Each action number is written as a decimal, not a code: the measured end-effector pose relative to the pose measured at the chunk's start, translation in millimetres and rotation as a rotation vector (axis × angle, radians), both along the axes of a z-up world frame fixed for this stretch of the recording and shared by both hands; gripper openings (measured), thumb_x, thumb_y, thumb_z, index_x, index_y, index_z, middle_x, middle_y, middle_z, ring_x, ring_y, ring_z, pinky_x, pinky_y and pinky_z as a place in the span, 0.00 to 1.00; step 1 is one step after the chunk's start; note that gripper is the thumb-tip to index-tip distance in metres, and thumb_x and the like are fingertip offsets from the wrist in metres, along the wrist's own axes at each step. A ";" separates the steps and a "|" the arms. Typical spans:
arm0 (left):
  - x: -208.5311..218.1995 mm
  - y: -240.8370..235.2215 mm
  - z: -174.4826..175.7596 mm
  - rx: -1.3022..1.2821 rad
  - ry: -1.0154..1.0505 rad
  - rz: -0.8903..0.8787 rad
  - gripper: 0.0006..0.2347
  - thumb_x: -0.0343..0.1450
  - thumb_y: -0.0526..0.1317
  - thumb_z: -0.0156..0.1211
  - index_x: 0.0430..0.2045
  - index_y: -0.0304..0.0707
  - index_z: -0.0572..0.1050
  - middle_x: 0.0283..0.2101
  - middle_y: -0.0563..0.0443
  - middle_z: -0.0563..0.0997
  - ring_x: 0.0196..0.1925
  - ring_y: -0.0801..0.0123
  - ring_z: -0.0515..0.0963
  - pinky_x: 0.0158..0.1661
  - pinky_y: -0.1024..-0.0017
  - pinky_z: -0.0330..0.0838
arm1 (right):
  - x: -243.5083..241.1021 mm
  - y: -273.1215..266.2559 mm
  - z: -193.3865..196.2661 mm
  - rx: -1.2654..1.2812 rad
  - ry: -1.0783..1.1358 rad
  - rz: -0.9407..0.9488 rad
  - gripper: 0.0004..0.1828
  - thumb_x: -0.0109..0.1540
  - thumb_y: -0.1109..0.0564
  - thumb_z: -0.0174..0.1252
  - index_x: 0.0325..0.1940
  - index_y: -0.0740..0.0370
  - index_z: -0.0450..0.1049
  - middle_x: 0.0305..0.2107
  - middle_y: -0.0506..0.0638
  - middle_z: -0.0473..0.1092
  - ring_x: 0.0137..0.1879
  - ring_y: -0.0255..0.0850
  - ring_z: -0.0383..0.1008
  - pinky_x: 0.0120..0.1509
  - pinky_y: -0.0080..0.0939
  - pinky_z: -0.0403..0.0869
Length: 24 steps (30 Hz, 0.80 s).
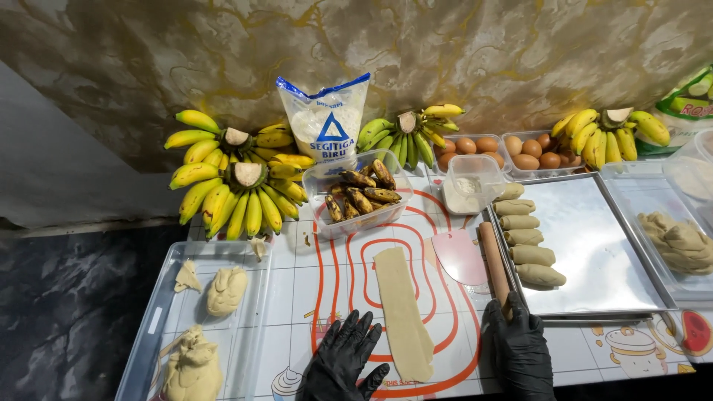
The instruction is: Rolling out a piece of dough using a rolling pin and a scraper on a silicone mat.
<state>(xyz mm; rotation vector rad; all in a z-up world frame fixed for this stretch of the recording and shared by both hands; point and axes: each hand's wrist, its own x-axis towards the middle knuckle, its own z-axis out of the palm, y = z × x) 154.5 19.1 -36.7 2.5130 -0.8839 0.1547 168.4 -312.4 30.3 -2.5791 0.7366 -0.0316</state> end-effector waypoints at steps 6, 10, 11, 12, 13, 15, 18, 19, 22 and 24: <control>0.0 0.9 7.0 -0.082 -0.068 0.064 0.28 0.76 0.57 0.50 0.68 0.41 0.65 0.72 0.45 0.66 0.75 0.50 0.58 0.70 0.50 0.49 | -0.8 -13.7 -30.7 -0.747 -0.397 0.385 0.25 0.63 0.49 0.54 0.65 0.48 0.68 0.65 0.59 0.67 0.50 0.60 0.73 0.49 0.58 0.79; 11.6 6.1 38.5 -0.228 -0.304 0.339 0.22 0.69 0.44 0.66 0.59 0.38 0.75 0.57 0.46 0.82 0.57 0.52 0.82 0.52 0.57 0.78 | 8.5 -0.4 7.0 -0.731 -0.519 0.415 0.20 0.61 0.47 0.56 0.56 0.51 0.75 0.61 0.58 0.69 0.50 0.60 0.72 0.44 0.58 0.76; 21.5 6.0 52.5 -0.228 -0.307 0.337 0.22 0.69 0.44 0.66 0.59 0.38 0.75 0.57 0.46 0.82 0.57 0.52 0.82 0.52 0.57 0.78 | 11.7 -2.1 8.2 -0.732 -0.522 0.412 0.20 0.61 0.47 0.56 0.56 0.51 0.75 0.61 0.58 0.69 0.50 0.60 0.72 0.44 0.58 0.76; 31.3 7.3 67.2 -0.250 -0.380 0.431 0.22 0.70 0.43 0.67 0.60 0.43 0.74 0.60 0.48 0.80 0.51 0.58 0.84 0.46 0.62 0.80 | 16.1 -2.4 9.0 -0.721 -0.513 0.434 0.25 0.60 0.42 0.57 0.60 0.47 0.73 0.62 0.55 0.69 0.53 0.59 0.72 0.45 0.58 0.75; 41.0 8.5 82.0 -0.272 -0.453 0.524 0.22 0.70 0.42 0.67 0.61 0.48 0.74 0.63 0.51 0.78 0.45 0.63 0.87 0.40 0.67 0.82 | 20.4 -2.7 9.9 -0.709 -0.505 0.455 0.30 0.59 0.37 0.58 0.64 0.44 0.72 0.63 0.51 0.69 0.57 0.58 0.72 0.46 0.57 0.74; 72.1 2.3 108.3 -0.217 -0.493 0.577 0.21 0.72 0.42 0.65 0.62 0.51 0.74 0.67 0.46 0.73 0.41 0.60 0.86 0.37 0.65 0.81 | 30.1 12.0 34.8 -0.632 -0.588 0.514 0.29 0.59 0.39 0.60 0.62 0.47 0.72 0.60 0.53 0.70 0.54 0.58 0.73 0.48 0.56 0.74; 127.7 -1.3 106.4 0.003 -0.448 0.660 0.21 0.71 0.46 0.63 0.62 0.58 0.74 0.73 0.37 0.63 0.35 0.56 0.82 0.30 0.61 0.78 | 43.6 25.9 59.2 -0.497 -0.698 0.642 0.27 0.59 0.43 0.63 0.60 0.50 0.73 0.57 0.55 0.72 0.53 0.55 0.74 0.49 0.55 0.73; 149.2 -2.0 99.5 0.169 -0.363 0.688 0.21 0.69 0.50 0.63 0.60 0.62 0.75 0.75 0.33 0.58 0.34 0.55 0.80 0.28 0.58 0.76 | 49.0 28.8 65.6 -0.439 -0.726 0.711 0.26 0.58 0.45 0.64 0.60 0.49 0.73 0.57 0.54 0.73 0.55 0.53 0.74 0.48 0.53 0.72; 184.2 5.8 75.7 0.062 -0.392 0.608 0.09 0.68 0.41 0.60 0.39 0.51 0.83 0.68 0.43 0.72 0.35 0.49 0.81 0.30 0.53 0.75 | 66.4 38.3 85.8 -0.352 -0.816 0.839 0.25 0.58 0.49 0.67 0.59 0.52 0.72 0.54 0.56 0.73 0.51 0.56 0.75 0.52 0.55 0.74; 182.7 9.9 80.6 0.057 -0.413 0.610 0.06 0.69 0.42 0.59 0.36 0.51 0.81 0.67 0.44 0.74 0.34 0.48 0.81 0.31 0.53 0.75 | 84.2 44.4 106.5 -0.348 -0.869 0.871 0.22 0.59 0.50 0.67 0.55 0.55 0.74 0.50 0.56 0.75 0.50 0.55 0.76 0.51 0.55 0.74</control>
